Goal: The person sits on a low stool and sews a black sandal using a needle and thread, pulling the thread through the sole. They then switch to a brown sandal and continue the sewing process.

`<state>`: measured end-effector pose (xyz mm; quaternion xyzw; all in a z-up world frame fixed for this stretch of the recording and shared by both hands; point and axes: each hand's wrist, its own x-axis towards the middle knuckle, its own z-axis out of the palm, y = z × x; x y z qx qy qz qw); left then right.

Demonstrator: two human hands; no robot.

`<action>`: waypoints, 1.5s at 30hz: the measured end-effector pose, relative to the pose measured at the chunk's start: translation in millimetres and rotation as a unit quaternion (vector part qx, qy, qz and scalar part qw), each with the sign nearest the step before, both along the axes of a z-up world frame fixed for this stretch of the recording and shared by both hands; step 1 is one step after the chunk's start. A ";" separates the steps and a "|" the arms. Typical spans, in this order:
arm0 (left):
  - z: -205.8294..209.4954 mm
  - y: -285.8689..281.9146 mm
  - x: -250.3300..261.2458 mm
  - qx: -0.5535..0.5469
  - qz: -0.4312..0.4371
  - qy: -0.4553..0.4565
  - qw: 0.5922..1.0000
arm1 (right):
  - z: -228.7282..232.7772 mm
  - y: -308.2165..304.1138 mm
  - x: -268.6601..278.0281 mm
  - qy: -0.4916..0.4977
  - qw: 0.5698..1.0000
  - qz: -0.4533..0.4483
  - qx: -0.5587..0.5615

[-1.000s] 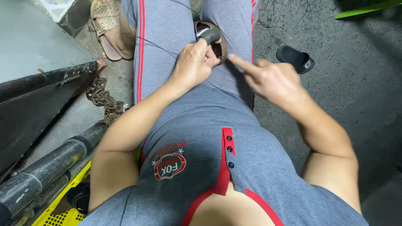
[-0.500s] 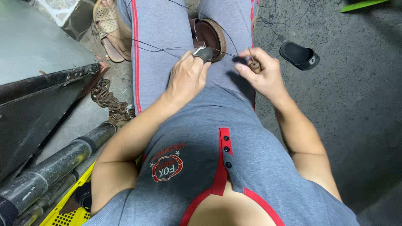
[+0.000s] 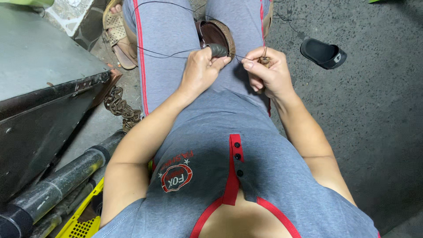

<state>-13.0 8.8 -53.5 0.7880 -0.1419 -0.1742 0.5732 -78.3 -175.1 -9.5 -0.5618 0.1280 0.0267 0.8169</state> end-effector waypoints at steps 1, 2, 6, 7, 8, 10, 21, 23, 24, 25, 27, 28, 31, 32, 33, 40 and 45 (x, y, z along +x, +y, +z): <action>-0.6 -0.8 0.5 0.000 0.000 0.000 1.000 | 0.8 -0.9 0.9 0.000 1.000 0.000 0.000; -1.1 -1.1 0.9 -0.003 0.004 0.008 1.000 | 1.6 -1.2 1.7 0.016 0.999 0.001 0.047; 9.5 -4.6 1.7 -0.021 0.019 0.072 0.997 | -1.4 -9.0 3.5 0.053 0.988 0.008 0.144; 15.6 -3.0 2.5 -0.022 0.021 0.072 0.997 | -3.0 -10.8 2.8 0.054 0.988 0.010 0.143; 21.6 -1.5 3.2 -0.054 0.039 0.130 0.989 | -4.7 -12.8 2.2 0.054 0.988 0.011 0.147; 33.5 2.2 3.5 -0.087 0.056 0.187 0.977 | -4.2 -15.6 -0.2 0.053 0.987 0.012 0.149; 31.5 1.4 -14.2 -0.070 -0.047 0.216 0.973 | 45.0 0.6 -5.9 -0.194 0.820 0.227 -0.488; 36.6 7.5 -12.3 -0.105 -0.033 0.217 0.970 | 53.3 -1.9 -7.5 -0.163 0.781 0.236 -0.555; 38.9 10.4 -11.8 -0.140 -0.020 0.217 0.966 | 57.2 -3.3 -8.8 -0.131 0.735 0.243 -0.619; 37.3 10.7 -13.7 -0.140 -0.020 0.218 0.966 | 57.8 -2.2 -10.7 -0.130 0.736 0.243 -0.619; 34.7 11.1 -16.0 -0.171 -0.008 0.229 0.958 | 59.5 -0.4 -13.0 -0.145 0.628 0.216 -0.733; 35.4 10.9 -16.7 -0.171 -0.008 0.228 0.958 | 57.0 1.5 -14.0 -0.146 0.628 0.216 -0.734; 37.4 10.6 -18.6 -0.199 0.008 0.267 0.943 | 48.3 5.3 -14.6 -0.137 0.591 0.193 -0.771; 38.2 10.7 -18.8 -0.201 0.009 0.277 0.940 | 44.4 5.2 -13.1 -0.135 0.633 0.207 -0.734; 38.9 10.8 -18.8 -0.203 0.011 0.286 0.936 | 40.4 5.1 -11.5 -0.132 0.673 0.220 -0.694; 58.7 28.8 -12.1 -0.001 -0.006 0.234 0.972 | 75.8 -76.7 -5.7 0.130 0.980 -0.034 -0.147; 59.4 30.7 -11.7 -0.203 0.034 -0.019 0.978 | -53.5 -406.9 -97.2 -0.087 0.973 -0.061 0.207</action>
